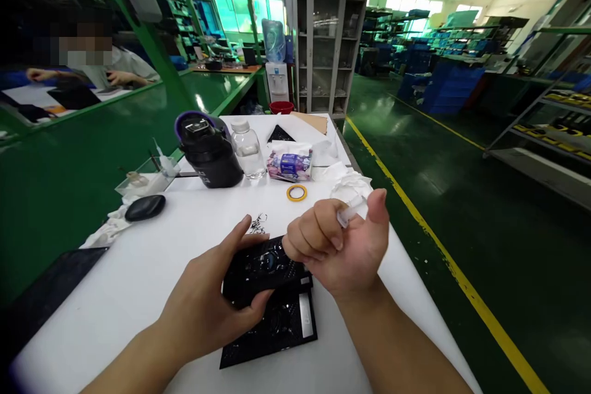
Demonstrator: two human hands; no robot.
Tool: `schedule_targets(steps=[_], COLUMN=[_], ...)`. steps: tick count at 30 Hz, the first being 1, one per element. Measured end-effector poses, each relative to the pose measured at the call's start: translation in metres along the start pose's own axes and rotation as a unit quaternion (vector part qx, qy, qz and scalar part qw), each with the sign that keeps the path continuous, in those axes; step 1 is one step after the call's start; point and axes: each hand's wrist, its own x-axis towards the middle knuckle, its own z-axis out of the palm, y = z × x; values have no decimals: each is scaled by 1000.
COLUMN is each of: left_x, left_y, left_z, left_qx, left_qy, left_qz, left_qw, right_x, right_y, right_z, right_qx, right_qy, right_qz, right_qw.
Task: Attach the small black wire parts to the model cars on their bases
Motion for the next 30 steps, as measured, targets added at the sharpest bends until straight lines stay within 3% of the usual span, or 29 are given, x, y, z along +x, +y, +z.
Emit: schedule_targets(steps=[30], left_x=[0], left_y=[4], left_z=[5], left_qx=[17], left_qy=[10], left_qz=[0], left_qw=[1000], right_x=[0], right_y=[7], right_z=[-3], right_qx=[-44], right_qy=[8], right_qz=[19], right_qw=[999])
